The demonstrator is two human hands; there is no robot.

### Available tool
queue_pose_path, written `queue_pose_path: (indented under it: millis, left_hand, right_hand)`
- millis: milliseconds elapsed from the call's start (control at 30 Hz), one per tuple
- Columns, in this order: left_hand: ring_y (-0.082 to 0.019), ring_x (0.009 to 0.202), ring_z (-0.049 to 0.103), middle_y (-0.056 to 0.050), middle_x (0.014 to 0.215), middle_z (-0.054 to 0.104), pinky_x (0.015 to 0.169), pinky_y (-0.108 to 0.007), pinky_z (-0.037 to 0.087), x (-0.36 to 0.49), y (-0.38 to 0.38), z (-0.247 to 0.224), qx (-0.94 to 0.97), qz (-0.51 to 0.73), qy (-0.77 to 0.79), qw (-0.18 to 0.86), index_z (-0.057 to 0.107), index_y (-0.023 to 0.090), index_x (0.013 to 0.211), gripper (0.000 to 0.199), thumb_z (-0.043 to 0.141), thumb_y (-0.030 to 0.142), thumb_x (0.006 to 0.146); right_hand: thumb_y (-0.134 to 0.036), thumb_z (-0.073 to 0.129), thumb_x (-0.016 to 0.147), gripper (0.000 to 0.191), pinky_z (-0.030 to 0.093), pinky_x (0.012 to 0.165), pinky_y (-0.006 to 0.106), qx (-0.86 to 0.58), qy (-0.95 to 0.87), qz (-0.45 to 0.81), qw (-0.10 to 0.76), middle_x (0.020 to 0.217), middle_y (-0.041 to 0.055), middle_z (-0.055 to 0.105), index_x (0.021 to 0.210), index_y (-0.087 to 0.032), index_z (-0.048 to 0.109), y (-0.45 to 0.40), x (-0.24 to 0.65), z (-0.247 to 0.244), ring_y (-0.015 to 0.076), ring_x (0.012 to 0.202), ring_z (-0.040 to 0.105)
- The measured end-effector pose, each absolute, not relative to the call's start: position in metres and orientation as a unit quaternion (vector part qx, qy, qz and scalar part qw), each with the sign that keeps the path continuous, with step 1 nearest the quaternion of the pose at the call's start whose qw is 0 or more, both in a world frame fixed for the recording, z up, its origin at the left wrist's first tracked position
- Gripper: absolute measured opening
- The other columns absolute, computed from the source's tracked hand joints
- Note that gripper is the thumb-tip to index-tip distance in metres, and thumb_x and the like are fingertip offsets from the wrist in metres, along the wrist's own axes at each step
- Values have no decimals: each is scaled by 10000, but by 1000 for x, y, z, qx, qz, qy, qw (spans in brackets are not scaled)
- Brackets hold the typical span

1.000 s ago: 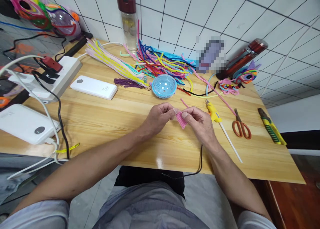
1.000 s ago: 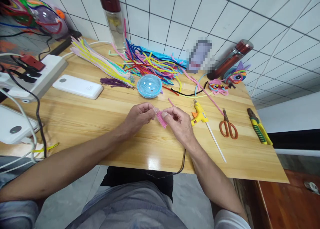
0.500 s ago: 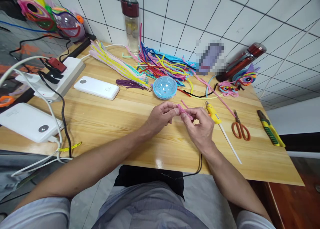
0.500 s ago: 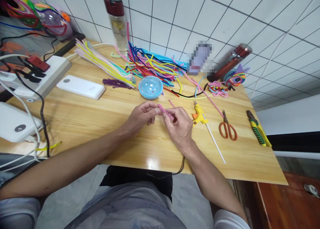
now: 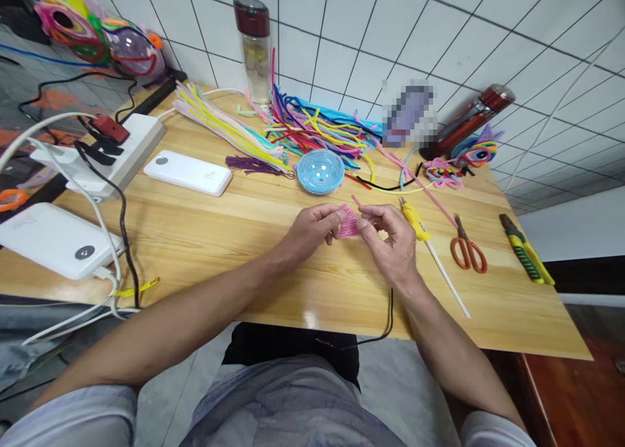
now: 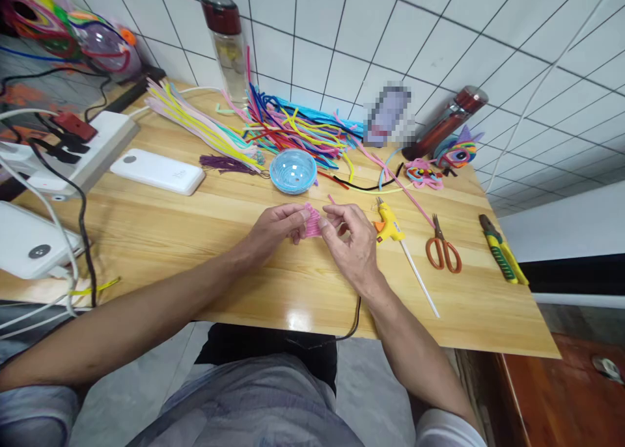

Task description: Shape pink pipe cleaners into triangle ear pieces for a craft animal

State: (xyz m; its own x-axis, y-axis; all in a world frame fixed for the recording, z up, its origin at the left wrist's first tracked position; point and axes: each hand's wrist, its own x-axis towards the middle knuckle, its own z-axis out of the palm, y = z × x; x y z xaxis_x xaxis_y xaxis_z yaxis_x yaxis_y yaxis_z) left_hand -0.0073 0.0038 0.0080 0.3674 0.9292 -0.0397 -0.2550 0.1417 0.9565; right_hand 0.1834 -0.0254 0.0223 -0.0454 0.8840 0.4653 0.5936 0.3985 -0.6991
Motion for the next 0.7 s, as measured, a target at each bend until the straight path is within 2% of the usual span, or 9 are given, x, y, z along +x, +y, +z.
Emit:
queue_pose_path:
  millis: [100,200,367,700]
  left_hand:
    - [-104,617,543,8,674,625,564,-224,463,-7,3,8,483,441,340,676,727,161,828,319,790,472,857]
    - [-104,610,567,16,688,644,549,-220,462,-6,3,9,449,462,343,683,731,165,938,323,828,459,844]
    - [-103,576,576,34,664,648,519,-216,436,-6,5,8,431,495,352,668,703,177,1020,345,855,428,838]
    - [-78,537,495,50,619,604,533,-226,403,-7,10,3,450,475,348,672,667,176,848,353,872,447,752]
  right_hand:
    - [-473,755,987,267,625,752,362,-528,-670,279,441,902,42,802,1104,-233,775,-22,185,14,200,786,757]
    - [-511,784,966,304,641,746,353,-520,-643,324,459,896,42,816,1088,-233,772,-22,184,10,194,766,770]
    - [-491,791,959,272,622,695,348,-536,-650,300,448,890,42,818,1072,-244,786,-25,181,12,190,725,748]
    - [-398,764,970,174,559,653,332,-544,-678,257,423,872,37,821,1032,-240,801,-28,179,14,169,664,692]
